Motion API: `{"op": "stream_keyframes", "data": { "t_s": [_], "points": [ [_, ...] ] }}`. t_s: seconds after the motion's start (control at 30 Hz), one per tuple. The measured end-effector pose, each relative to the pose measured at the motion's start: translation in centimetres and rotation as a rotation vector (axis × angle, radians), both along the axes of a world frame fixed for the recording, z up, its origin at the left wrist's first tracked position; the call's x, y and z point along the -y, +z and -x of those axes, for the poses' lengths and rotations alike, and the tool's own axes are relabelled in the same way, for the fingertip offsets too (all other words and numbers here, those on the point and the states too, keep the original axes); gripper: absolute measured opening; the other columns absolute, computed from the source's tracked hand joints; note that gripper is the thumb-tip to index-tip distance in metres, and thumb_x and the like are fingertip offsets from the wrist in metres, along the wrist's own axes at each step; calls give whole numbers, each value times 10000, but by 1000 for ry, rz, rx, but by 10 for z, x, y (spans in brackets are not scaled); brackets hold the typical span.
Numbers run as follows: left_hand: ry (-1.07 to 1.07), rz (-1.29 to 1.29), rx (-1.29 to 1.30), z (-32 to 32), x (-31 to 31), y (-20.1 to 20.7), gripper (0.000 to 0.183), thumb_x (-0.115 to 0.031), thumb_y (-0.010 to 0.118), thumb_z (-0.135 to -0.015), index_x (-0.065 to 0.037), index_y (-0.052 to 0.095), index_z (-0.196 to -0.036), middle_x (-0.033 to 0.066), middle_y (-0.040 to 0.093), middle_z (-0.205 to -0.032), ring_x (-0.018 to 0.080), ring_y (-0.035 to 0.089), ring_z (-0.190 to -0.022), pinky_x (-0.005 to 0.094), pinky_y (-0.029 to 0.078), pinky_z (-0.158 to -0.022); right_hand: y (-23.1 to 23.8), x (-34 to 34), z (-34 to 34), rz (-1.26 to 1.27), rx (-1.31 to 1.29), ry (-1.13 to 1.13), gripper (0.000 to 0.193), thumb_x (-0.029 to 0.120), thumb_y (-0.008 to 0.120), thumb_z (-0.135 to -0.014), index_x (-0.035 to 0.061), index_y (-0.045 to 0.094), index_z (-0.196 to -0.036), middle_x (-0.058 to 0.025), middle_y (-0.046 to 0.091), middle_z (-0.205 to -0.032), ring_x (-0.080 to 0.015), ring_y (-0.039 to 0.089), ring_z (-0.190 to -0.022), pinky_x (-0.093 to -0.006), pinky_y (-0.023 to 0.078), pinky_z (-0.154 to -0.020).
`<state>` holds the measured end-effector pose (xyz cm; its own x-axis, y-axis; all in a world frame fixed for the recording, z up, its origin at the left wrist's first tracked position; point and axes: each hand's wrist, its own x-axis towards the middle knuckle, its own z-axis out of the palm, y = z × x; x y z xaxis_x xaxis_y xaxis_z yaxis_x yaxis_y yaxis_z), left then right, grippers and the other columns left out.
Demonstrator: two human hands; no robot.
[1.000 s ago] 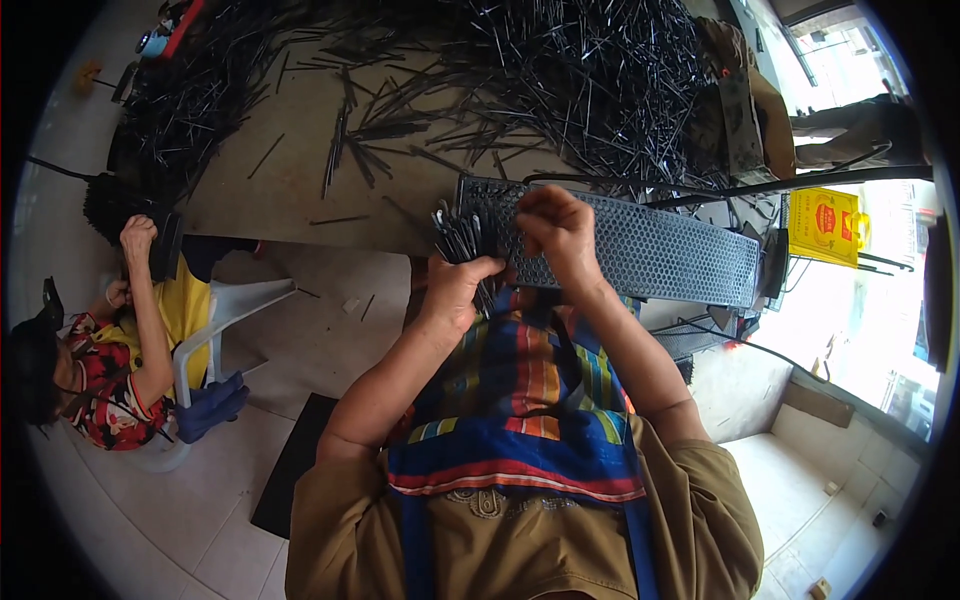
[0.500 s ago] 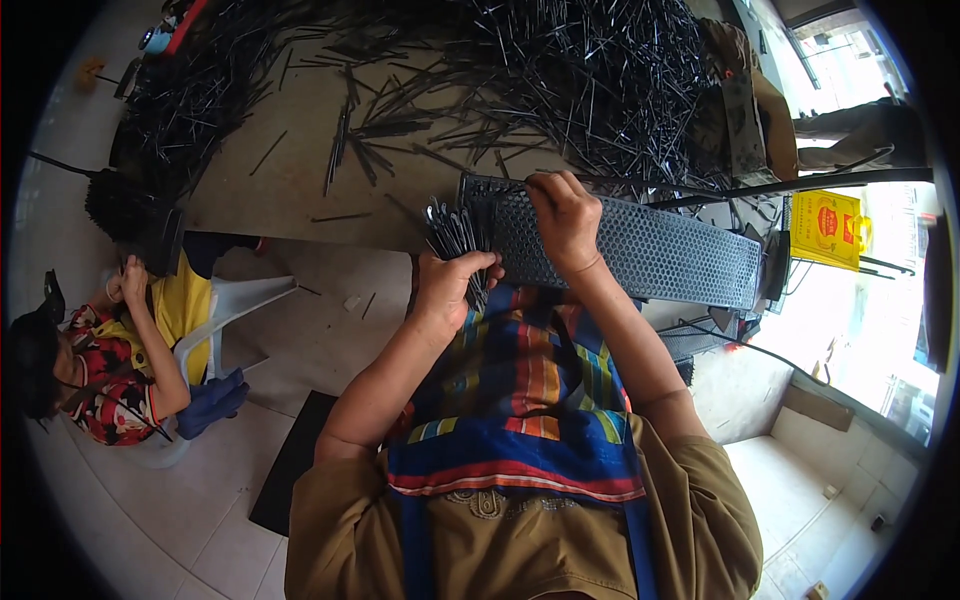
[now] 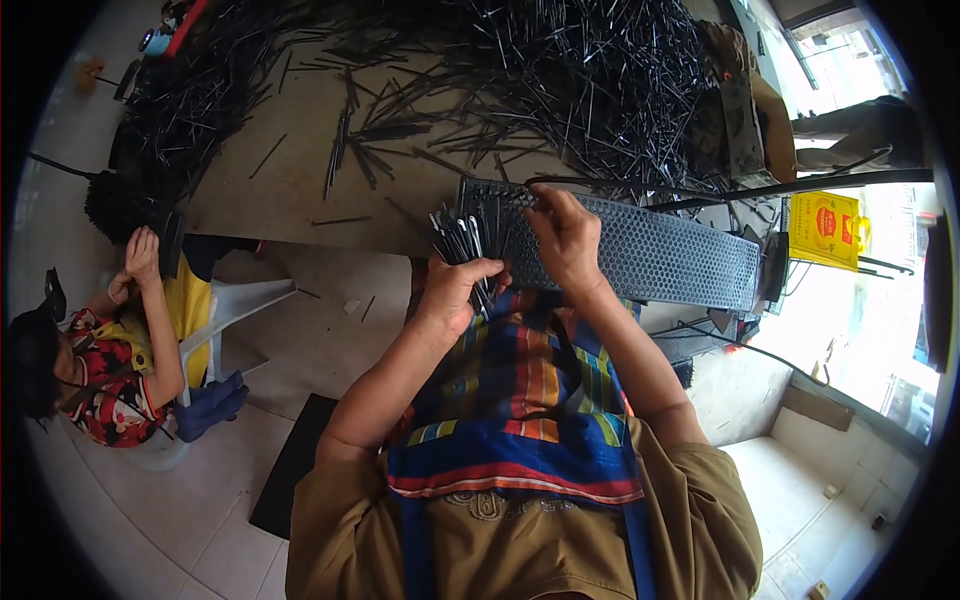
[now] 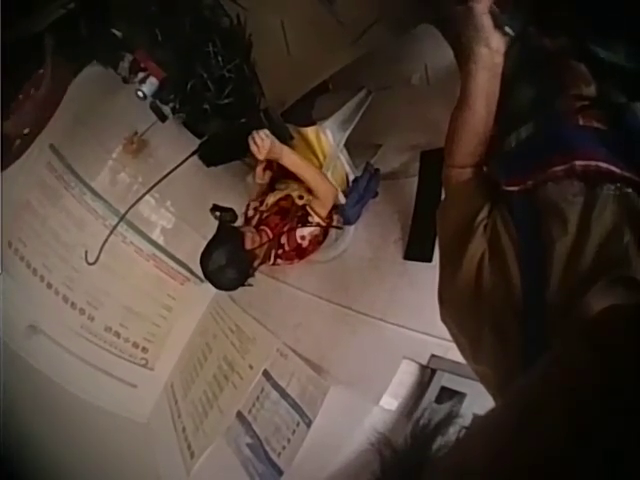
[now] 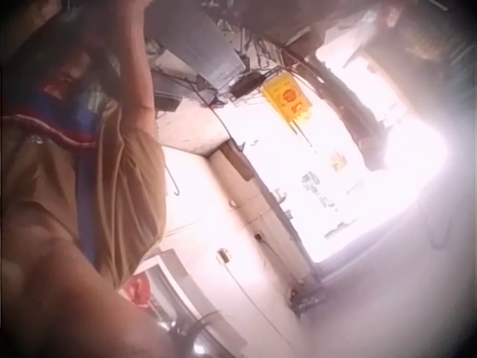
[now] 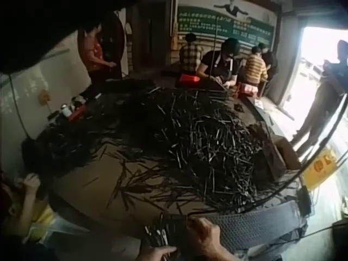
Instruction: Assembling a mat by weaving black plastic strips through a perforated metal or plastic panel.
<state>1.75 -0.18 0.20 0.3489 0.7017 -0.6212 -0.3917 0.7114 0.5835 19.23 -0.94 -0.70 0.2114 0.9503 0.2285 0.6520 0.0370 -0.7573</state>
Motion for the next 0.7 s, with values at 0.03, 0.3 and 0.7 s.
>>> {"op": "stream_keyframes", "data": {
  "t_s": [0.03,0.3,0.7],
  "points": [
    [-1,-10,2,-3,1,3,207,82,649,-743,-4,633,-930,129,686,-783,233,684,-670,344,549,-555,-5,5,-1,57,-276,-18,212,41,651,-873,2,640,-1081,-57,657,-737,-139,616,-588,-276,477,-526],
    [46,-58,-86,-5,3,1,131,73,660,-745,14,672,-861,100,694,-780,198,671,-616,304,520,-519,10,-1,-8,-16,-892,-277,113,-59,626,-848,17,591,-924,-35,623,-750,-62,513,-507,-203,393,-437],
    [3,14,-114,-1,4,-2,57,45,667,-758,28,660,-811,118,686,-736,200,657,-580,302,507,-503,-5,-16,-8,-198,52,-89,98,21,660,-829,21,664,-927,-123,672,-816,-264,676,-686,-326,510,-617]
  ]
}}
